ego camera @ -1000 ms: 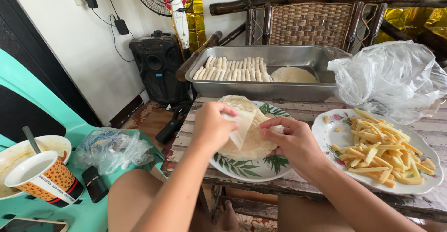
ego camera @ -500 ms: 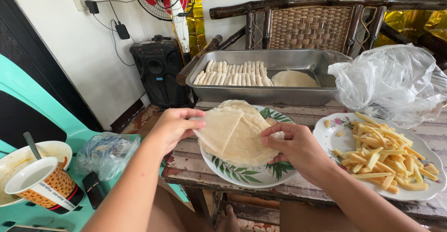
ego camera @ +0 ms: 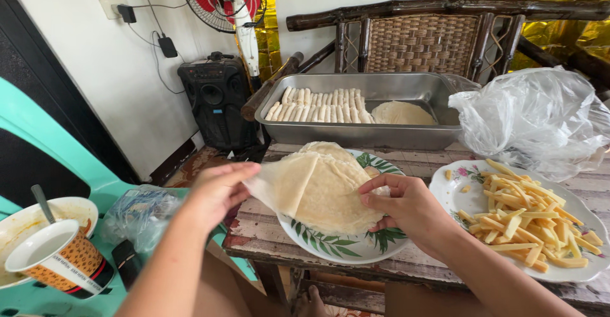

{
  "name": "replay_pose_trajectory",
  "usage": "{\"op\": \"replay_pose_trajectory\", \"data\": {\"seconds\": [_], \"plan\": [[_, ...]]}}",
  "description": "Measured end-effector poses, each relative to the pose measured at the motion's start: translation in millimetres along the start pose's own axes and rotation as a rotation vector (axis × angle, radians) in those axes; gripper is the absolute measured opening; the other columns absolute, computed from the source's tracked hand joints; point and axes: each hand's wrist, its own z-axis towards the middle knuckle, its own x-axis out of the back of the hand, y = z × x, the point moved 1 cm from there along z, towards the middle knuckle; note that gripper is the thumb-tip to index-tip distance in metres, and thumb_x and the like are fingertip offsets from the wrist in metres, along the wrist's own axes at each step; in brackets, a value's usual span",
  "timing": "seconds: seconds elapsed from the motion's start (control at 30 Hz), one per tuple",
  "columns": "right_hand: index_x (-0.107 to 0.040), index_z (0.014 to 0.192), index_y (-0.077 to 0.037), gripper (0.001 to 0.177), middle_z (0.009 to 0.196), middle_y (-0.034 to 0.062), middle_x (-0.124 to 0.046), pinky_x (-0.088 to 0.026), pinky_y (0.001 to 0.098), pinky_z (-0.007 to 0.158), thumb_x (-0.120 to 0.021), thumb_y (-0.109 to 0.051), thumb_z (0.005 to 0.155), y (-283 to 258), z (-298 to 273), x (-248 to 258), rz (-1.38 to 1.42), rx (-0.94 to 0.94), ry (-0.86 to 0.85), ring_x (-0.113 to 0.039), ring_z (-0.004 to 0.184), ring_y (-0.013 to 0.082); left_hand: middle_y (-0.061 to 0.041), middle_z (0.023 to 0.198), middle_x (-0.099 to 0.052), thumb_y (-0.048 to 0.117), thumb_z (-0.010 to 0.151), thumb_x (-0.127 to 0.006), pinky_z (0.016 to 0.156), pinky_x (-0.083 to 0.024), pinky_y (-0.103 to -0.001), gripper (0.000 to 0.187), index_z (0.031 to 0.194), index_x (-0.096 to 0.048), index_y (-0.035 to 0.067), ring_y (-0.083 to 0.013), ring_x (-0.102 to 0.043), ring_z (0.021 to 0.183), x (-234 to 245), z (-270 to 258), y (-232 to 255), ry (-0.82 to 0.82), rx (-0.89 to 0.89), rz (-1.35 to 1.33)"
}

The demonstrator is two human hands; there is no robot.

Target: The person repeatedly tears thin sheets of dough into smaller pieces and places them into a metal tray. A plate of sliced potatoes is also visible on the table.

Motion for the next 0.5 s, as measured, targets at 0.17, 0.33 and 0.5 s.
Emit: {"op": "replay_pose_trajectory", "data": {"seconds": [0.17, 0.33, 0.5], "plan": [[-0.073, 0.104, 0.004, 0.02, 0.092, 0.0117, -0.069, -0.061, 0.0352, 0.066, -0.071, -0.01, 0.089, -3.3, -0.8, -1.9, -0.038, -0.032, 0.021, -0.067, 0.08, 0.0165, -0.006, 0.095, -0.075, 0.033, 0.07, -0.091, 0.078, -0.059, -0.031, 0.058, 0.115, -0.066, 0.005, -0.0158, -0.071, 0.085, -29.8, 0.6, 5.5, 0.071, 0.0, 0.183], [-0.073, 0.103, 0.003, 0.021, 0.092, 0.0117, -0.07, -0.061, 0.035, 0.066, -0.072, -0.014, 0.09, -5.6, -1.8, -2.7, -0.038, -0.037, 0.002, -0.068, 0.081, 0.017, -0.013, 0.081, -0.076, 0.046, 0.069, -0.092, 0.069, -0.054, -0.032, 0.054, 0.085, -0.081, -0.005, -0.0196, -0.068, 0.068, -56.5, 14.3, 17.9, 0.03, -0.048, 0.638], [-0.073, 0.103, 0.003, 0.022, 0.094, 0.012, -0.067, -0.062, 0.0358, 0.066, -0.071, -0.012, 0.088, -5.2, -2.0, -0.2, -0.029, -0.03, -0.008, -0.067, 0.082, 0.018, -0.01, 0.079, -0.079, 0.031, 0.066, -0.092, 0.069, -0.056, -0.031, 0.039, 0.083, -0.079, -0.001, -0.0178, -0.074, 0.068, -57.7, 19.8, 15.5, 0.097, -0.094, 0.527]]}}
